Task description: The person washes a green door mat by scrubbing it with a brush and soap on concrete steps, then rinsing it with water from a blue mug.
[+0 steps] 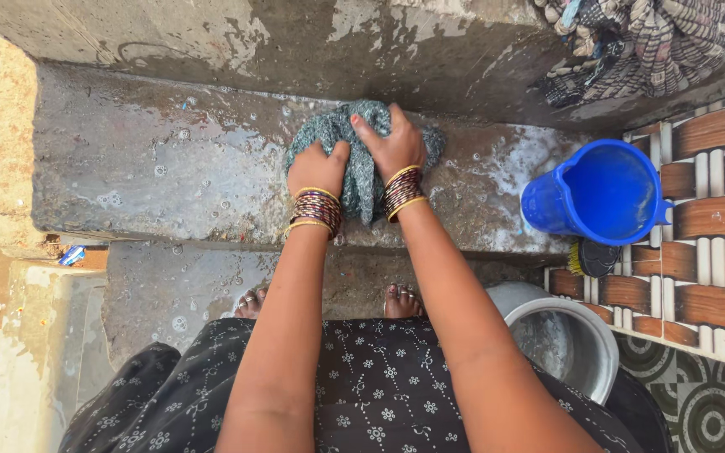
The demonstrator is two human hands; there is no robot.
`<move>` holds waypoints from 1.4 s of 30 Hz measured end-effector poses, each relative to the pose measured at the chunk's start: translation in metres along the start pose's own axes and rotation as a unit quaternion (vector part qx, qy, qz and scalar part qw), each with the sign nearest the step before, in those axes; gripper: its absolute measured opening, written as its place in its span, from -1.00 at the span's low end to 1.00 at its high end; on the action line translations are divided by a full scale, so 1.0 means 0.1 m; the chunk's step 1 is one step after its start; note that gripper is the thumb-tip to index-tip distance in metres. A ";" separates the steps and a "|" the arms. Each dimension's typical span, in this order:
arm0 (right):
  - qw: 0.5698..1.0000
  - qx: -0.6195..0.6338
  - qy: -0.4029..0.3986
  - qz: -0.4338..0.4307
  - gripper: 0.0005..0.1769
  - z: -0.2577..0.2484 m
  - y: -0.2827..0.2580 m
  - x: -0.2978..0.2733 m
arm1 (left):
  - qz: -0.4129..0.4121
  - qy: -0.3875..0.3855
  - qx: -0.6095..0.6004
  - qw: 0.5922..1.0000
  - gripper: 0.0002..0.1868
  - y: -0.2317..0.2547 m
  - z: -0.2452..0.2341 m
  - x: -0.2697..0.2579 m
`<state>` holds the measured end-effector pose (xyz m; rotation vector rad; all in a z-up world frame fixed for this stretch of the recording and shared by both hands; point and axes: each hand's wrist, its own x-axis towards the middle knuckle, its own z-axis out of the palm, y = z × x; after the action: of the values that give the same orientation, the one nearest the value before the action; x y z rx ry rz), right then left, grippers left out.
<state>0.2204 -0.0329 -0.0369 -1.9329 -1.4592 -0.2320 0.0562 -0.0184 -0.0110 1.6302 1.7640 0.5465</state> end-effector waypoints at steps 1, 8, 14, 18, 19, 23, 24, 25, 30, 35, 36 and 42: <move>0.984 0.143 -0.052 0.089 -0.32 0.04 0.14 0.00 | -0.026 0.002 -0.038 0.999 -0.38 -0.08 0.03 0.00; 0.942 0.290 -0.029 0.166 -0.50 0.01 0.74 0.10 | -0.018 0.016 -0.169 0.985 0.02 -0.05 0.07 0.20; 0.810 0.554 -0.162 0.109 -0.47 -0.52 -0.09 0.49 | 0.085 0.028 -0.274 0.957 -0.32 0.62 -0.58 -0.04; 0.910 0.409 -0.061 0.030 -0.46 -0.92 -0.44 0.62 | 0.240 0.108 -0.468 0.844 -0.55 0.58 -0.63 -0.08; 0.933 0.358 -0.021 0.018 -0.46 -0.89 -0.43 0.61 | 0.236 0.094 -0.457 0.853 -0.61 0.50 -0.55 -0.04; 0.964 0.200 -0.124 0.124 -0.53 -0.29 -0.20 0.06 | 0.156 0.035 -0.301 0.940 -0.74 -0.08 -0.37 0.12; 0.947 0.250 -0.124 0.159 -0.63 -0.15 -0.04 0.01 | 0.117 0.020 -0.232 0.965 -0.72 -0.20 -0.33 0.16; 0.949 0.255 -0.136 0.124 -0.65 -0.04 0.13 0.00 | 0.129 0.035 -0.212 0.968 -0.71 -0.29 -0.26 0.18; 0.903 0.365 -0.175 0.145 -0.72 0.04 0.53 0.28 | 0.059 0.011 -0.485 0.872 -0.54 -0.49 0.01 0.57; 0.808 0.546 -0.206 0.088 -0.69 -0.38 -0.39 0.38 | 0.212 -0.111 -0.415 0.878 -0.48 0.15 -0.05 0.34; 0.788 0.581 -0.185 0.082 -0.69 -0.51 -0.56 0.41 | 0.235 -0.062 -0.383 0.891 -0.49 0.35 -0.16 0.20; 0.926 0.376 -0.005 0.008 -0.50 -1.01 -0.74 0.58 | 0.210 0.059 -0.319 0.922 -0.53 1.03 -0.64 -0.53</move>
<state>0.2001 -0.0412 0.0991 -1.3093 -1.2774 0.3142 0.0830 -0.0480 0.1155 1.4996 1.1131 1.2896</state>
